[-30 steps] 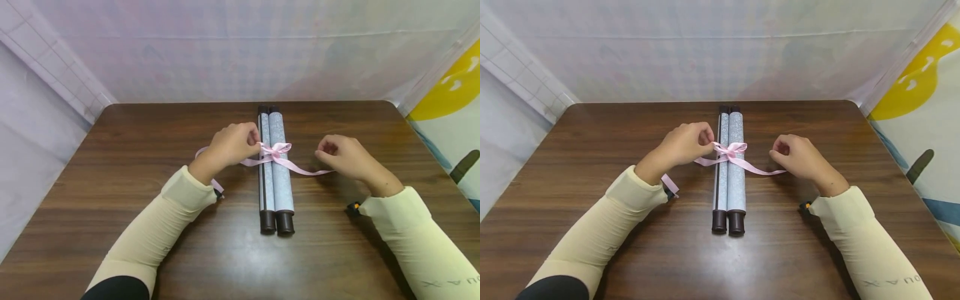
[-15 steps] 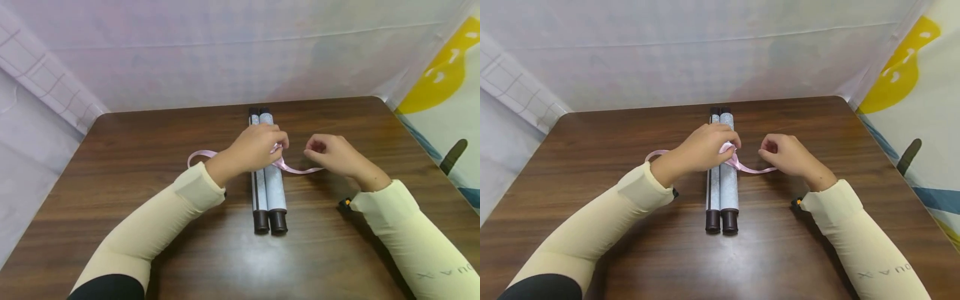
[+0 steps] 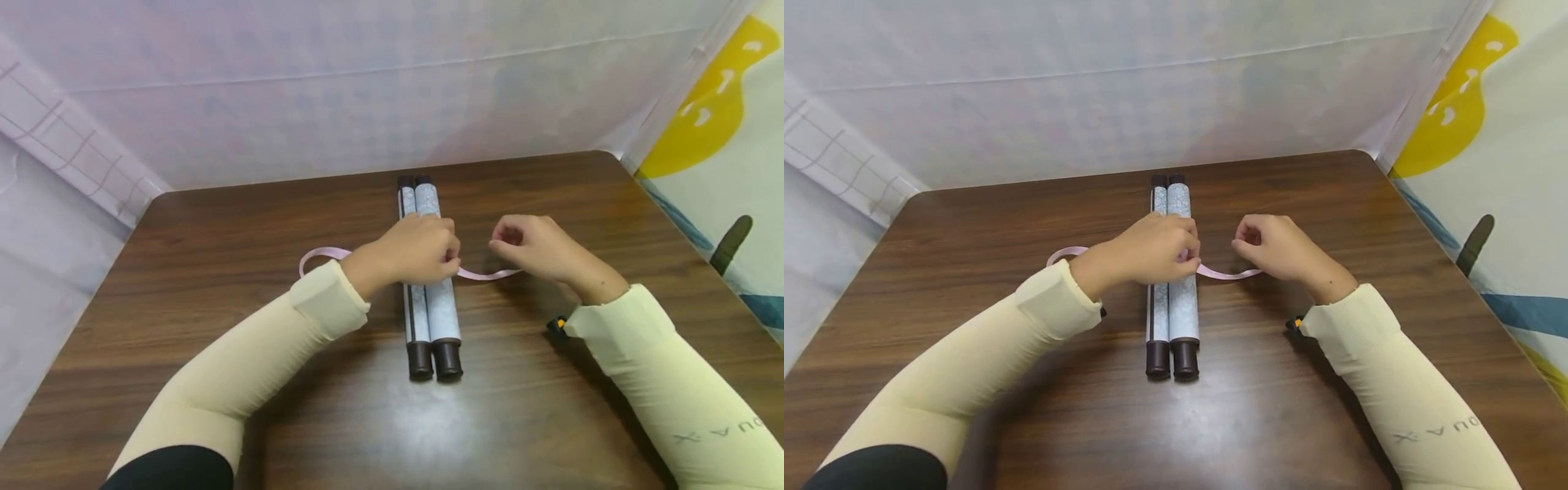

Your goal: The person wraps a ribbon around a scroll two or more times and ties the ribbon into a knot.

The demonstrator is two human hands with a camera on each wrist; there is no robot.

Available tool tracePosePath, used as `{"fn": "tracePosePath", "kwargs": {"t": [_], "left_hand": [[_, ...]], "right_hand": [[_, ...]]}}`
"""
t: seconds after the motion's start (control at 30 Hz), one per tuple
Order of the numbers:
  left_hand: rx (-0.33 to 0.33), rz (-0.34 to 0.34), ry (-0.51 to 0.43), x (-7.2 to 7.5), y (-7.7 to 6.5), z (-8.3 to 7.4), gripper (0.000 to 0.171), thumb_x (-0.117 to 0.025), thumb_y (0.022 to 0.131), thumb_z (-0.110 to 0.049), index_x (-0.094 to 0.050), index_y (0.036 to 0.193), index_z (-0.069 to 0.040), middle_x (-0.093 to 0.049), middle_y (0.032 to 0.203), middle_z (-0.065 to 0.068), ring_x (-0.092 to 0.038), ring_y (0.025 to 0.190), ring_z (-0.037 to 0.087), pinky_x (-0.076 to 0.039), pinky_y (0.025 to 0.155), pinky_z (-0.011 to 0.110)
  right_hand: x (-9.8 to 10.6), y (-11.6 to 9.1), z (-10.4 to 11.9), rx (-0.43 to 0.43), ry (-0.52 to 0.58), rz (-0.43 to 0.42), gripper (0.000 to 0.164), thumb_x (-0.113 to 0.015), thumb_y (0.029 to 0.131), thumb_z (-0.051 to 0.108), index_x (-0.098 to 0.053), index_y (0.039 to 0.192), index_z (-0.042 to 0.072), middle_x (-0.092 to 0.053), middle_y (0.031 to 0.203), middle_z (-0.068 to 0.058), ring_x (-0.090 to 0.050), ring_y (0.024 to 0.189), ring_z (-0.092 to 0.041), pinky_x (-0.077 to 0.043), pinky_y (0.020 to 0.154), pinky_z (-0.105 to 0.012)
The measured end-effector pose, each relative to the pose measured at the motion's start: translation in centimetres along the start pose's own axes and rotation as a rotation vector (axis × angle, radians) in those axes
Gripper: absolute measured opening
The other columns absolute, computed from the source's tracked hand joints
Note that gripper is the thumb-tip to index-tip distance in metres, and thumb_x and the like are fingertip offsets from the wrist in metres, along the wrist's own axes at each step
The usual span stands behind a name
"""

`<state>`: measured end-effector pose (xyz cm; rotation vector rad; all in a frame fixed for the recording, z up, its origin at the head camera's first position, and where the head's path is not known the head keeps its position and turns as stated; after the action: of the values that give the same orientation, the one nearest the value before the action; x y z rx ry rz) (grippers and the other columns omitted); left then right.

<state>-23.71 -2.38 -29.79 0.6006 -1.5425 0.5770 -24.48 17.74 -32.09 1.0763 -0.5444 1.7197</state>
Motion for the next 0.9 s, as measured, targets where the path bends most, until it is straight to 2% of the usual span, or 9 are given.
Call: {"fn": "tracePosePath", "kwargs": {"t": [0.1, 0.23, 0.4, 0.5, 0.63, 0.8, 0.9], "left_hand": [[0.033, -0.025, 0.0, 0.2, -0.2, 0.7, 0.033, -0.06, 0.096, -0.035, -0.058, 0.067, -0.021, -0.059, 0.08, -0.005, -0.055, 0.07, 0.012, -0.048, 0.065, 0.032], [0.1, -0.006, -0.006, 0.1, -0.4, 1.3, 0.04, -0.062, 0.096, -0.042, -0.054, 0.063, -0.023, -0.061, 0.07, -0.008, -0.057, 0.067, 0.011, -0.049, 0.063, 0.032], [0.127, 0.035, 0.002, -0.1, -0.5, 1.4, 0.03, -0.067, 0.093, -0.045, -0.061, 0.072, -0.025, -0.064, 0.076, -0.01, -0.06, 0.073, 0.012, -0.05, 0.065, 0.033], [0.13, 0.046, 0.009, -0.1, -0.5, 1.3, 0.024, -0.069, 0.091, -0.047, -0.065, 0.086, -0.023, -0.066, 0.082, -0.009, -0.061, 0.076, 0.013, -0.05, 0.066, 0.034], [0.148, 0.067, 0.014, 0.0, -0.5, 1.2, 0.027, -0.071, 0.09, -0.048, -0.068, 0.103, -0.024, -0.068, 0.09, -0.007, -0.061, 0.079, 0.014, -0.05, 0.069, 0.036], [0.159, 0.092, 0.012, -0.2, -0.4, 1.1, 0.015, -0.069, 0.093, -0.042, -0.069, 0.098, -0.027, -0.069, 0.092, -0.008, -0.062, 0.081, 0.013, -0.051, 0.071, 0.036], [0.155, 0.082, -0.009, -0.4, -0.5, 1.1, 0.009, -0.068, 0.094, -0.037, -0.068, 0.093, -0.028, -0.069, 0.091, -0.009, -0.062, 0.081, 0.013, -0.052, 0.072, 0.037]], "right_hand": [[0.0, 0.1, 0.0, -0.009, -0.009, -0.009, 0.01, -0.067, 0.094, 0.02, -0.067, 0.091, 0.011, -0.067, 0.083, -0.004, -0.058, 0.076, -0.018, -0.046, 0.07, -0.034], [-0.2, 0.2, 0.0, -0.02, -0.016, -0.005, 0.009, -0.067, 0.094, 0.02, -0.068, 0.091, 0.011, -0.067, 0.082, -0.003, -0.058, 0.076, -0.018, -0.045, 0.069, -0.033], [-0.4, 0.1, -0.2, -0.016, -0.029, 0.019, 0.011, -0.065, 0.095, 0.021, -0.068, 0.092, 0.011, -0.067, 0.083, -0.003, -0.058, 0.077, -0.018, -0.046, 0.07, -0.033], [-0.4, 0.0, -0.2, -0.009, -0.031, 0.027, 0.012, -0.065, 0.095, 0.022, -0.068, 0.092, 0.011, -0.067, 0.083, -0.003, -0.058, 0.077, -0.018, -0.046, 0.07, -0.033], [-0.5, 0.0, -0.2, -0.01, -0.029, 0.021, 0.01, -0.066, 0.094, 0.021, -0.067, 0.091, 0.011, -0.067, 0.081, -0.003, -0.058, 0.076, -0.018, -0.046, 0.07, -0.033], [-0.7, 0.1, -0.3, -0.013, -0.034, 0.011, 0.009, -0.067, 0.093, 0.019, -0.067, 0.09, 0.011, -0.067, 0.081, -0.003, -0.058, 0.075, -0.017, -0.046, 0.071, -0.033], [-0.9, 0.1, -0.3, -0.016, -0.035, 0.012, 0.009, -0.067, 0.093, 0.019, -0.068, 0.09, 0.011, -0.068, 0.082, -0.003, -0.059, 0.076, -0.017, -0.046, 0.072, -0.034]]}}
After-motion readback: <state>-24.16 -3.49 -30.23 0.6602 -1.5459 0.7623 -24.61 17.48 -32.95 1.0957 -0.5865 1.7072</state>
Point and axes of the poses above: each hand's wrist, its own y-axis towards the middle knuckle, its own x-axis out of the back of the hand, z = x × y, the point moved 3 cm from there along y, towards the middle knuckle
